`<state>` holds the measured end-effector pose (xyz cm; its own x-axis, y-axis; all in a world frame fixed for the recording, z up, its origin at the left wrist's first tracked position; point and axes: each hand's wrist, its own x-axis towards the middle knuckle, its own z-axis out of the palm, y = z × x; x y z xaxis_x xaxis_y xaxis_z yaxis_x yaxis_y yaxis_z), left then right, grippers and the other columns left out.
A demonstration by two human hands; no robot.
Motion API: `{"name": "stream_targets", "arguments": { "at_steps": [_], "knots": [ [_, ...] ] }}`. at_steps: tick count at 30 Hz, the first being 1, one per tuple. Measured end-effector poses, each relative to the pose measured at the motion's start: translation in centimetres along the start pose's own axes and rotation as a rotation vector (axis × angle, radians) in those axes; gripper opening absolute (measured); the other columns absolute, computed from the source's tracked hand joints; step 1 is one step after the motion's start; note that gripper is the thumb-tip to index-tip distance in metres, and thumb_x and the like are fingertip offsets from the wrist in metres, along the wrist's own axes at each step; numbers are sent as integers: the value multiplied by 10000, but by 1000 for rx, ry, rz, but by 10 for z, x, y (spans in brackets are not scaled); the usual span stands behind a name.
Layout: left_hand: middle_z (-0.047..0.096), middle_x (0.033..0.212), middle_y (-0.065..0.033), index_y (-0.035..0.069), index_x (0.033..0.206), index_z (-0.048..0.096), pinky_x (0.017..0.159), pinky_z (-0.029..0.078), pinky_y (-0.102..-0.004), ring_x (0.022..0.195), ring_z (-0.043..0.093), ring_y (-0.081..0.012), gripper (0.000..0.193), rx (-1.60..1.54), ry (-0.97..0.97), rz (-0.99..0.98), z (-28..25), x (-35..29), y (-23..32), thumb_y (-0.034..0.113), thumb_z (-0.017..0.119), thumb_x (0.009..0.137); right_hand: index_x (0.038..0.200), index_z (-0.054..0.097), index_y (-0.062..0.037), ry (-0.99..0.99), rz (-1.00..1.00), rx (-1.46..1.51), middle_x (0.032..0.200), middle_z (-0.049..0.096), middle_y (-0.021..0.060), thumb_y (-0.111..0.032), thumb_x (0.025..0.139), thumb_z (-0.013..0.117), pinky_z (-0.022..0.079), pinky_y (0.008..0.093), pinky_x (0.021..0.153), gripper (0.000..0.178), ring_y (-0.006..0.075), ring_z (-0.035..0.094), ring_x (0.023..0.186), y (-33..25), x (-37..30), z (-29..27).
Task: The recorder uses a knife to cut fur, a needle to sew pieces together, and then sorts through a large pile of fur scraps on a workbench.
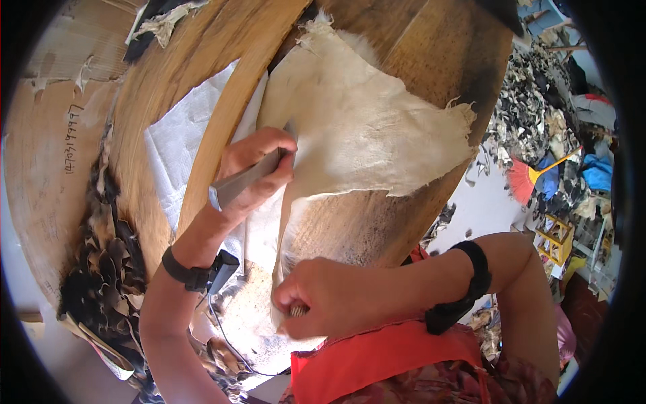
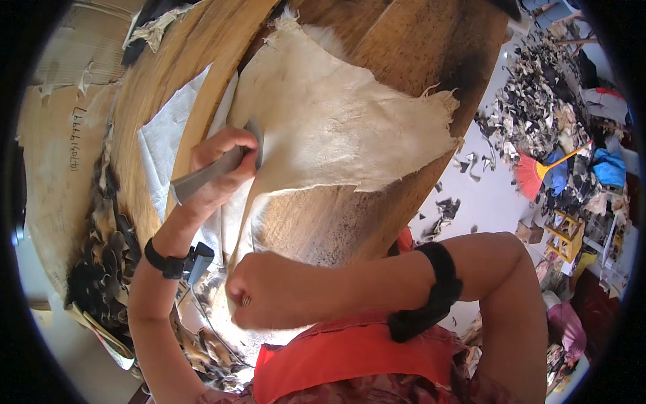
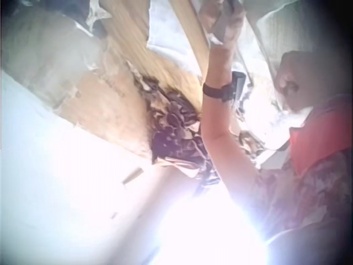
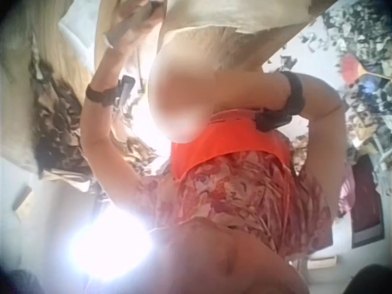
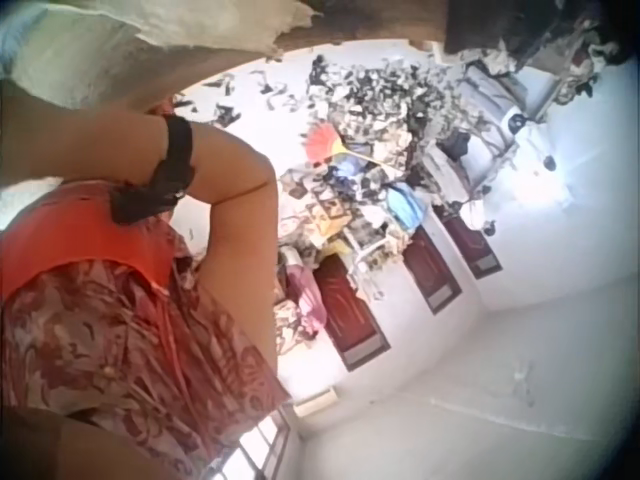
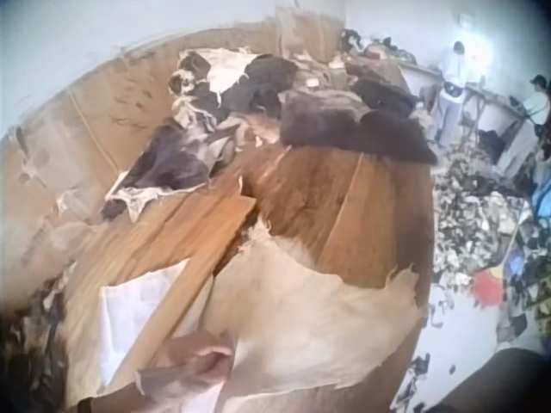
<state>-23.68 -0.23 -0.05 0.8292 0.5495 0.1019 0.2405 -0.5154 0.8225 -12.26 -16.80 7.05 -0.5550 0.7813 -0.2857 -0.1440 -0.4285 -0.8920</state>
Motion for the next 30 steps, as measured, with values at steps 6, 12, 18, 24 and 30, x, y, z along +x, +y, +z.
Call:
{"name": "stream_targets", "arguments": {
  "at_steps": [6,12,18,24,30],
  "knots": [
    [627,722,-6,83,923,681,571,472,-238,641,613,-63,144,5,48,25,5,55,-8,-34,711,845,737,673,25,-44,-188,52,773,674,228,-185,788,673,542,461,738,217,399,688,779,-35,-18,-6],
    [624,745,-25,86,937,676,566,487,-234,636,636,-87,177,281,93,344,9,119,-26,-28,729,813,622,569,28,-130,-310,3,604,518,202,-98,756,641,420,421,551,197,320,503,521,-60,-37,-16],
    [654,821,-3,78,987,676,532,489,-226,650,620,-73,147,-8,12,74,13,148,-27,-2,712,869,685,627,34,-125,-404,64,666,606,211,-89,828,621,465,422,580,189,360,574,570,-66,-54,-17],
    [661,806,-21,70,1009,672,525,483,-239,656,607,-76,109,-122,128,-158,-5,146,0,42,684,905,942,663,-7,54,-145,-441,824,671,204,-435,838,728,527,447,717,445,372,658,773,-54,-75,-50],
    [658,770,-103,4,960,646,621,519,-357,692,667,-233,147,106,-86,114,-2,85,54,25,688,821,1226,707,-131,942,-417,-755,1188,654,83,-379,799,857,507,291,654,516,176,613,754,-18,-53,-94]
  ]
}}
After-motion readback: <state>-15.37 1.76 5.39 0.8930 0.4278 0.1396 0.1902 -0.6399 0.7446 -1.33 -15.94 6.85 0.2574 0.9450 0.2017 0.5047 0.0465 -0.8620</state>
